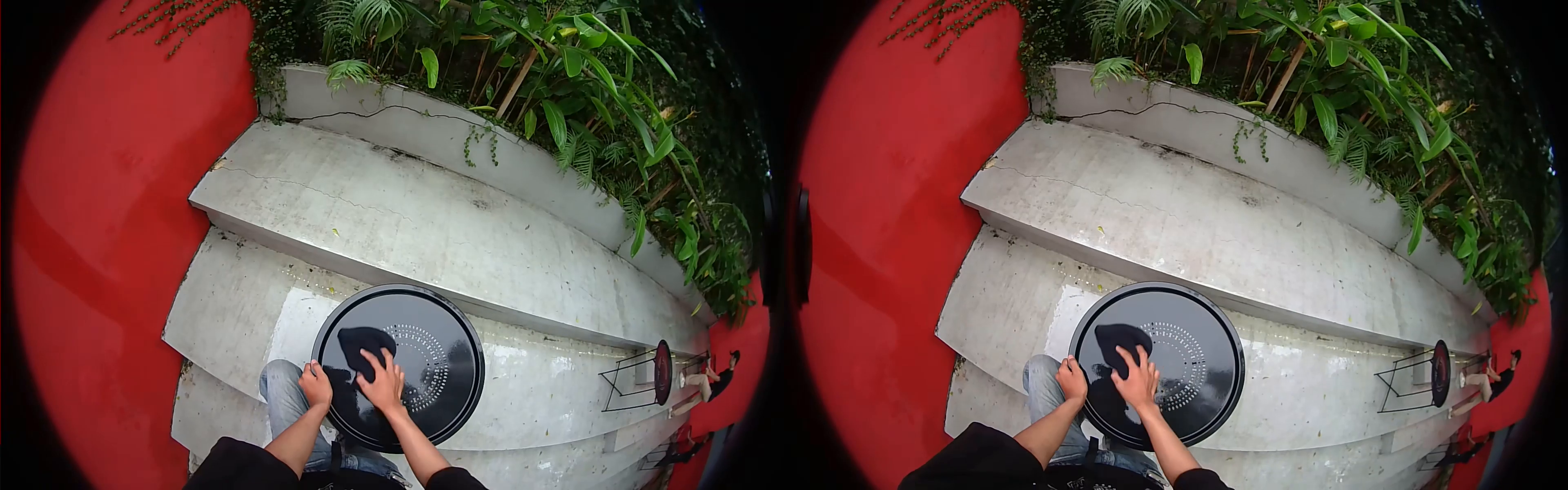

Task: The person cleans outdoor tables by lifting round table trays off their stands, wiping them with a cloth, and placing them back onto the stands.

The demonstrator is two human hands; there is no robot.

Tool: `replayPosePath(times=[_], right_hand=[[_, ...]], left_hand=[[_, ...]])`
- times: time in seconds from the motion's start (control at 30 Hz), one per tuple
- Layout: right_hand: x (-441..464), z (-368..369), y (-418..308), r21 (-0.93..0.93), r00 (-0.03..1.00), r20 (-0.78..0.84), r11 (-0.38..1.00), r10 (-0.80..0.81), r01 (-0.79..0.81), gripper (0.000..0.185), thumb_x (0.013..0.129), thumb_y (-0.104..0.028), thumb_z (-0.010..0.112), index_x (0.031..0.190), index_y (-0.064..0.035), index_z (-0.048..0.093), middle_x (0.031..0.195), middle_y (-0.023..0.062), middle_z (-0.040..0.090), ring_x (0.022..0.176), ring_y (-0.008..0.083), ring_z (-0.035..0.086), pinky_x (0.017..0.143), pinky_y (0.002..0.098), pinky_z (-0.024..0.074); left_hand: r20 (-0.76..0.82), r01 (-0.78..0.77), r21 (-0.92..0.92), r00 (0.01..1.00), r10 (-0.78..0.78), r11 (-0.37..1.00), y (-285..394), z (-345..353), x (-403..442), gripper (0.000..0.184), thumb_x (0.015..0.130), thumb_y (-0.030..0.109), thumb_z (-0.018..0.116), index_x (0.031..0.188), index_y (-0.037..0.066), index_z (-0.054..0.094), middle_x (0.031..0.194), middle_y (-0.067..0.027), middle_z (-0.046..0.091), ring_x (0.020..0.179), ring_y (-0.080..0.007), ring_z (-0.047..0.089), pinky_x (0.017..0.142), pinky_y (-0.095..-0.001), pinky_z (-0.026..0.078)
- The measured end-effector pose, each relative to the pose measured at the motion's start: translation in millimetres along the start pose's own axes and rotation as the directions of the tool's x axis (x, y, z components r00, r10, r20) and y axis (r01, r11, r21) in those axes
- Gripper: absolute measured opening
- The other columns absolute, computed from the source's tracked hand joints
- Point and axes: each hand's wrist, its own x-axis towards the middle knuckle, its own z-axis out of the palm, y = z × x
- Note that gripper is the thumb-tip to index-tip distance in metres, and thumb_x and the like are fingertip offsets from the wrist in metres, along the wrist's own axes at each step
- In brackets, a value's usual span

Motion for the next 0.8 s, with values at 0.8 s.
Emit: replayPosePath(times=[0.8], right_hand=[[80,15,-12,0.067,0.792,0.194,0.814,-0.578,0.577,0.068,0.073,-0.026,0.078,0.137,-0.0411,0.059,0.146,0.0075,0.05,0.1,0.0323,0.057,0.086,0.0425,0.0445]], left_hand=[[0.035,0.07,-0.001,0.997,-0.07,0.998,19,-8,-4,0.043,0.1,0.034,0.046,0.101,-0.005,0.064,0.093,-0.0342,0.066,0.092,-0.0529,0.063,0.083,-0.0568,0.049]])
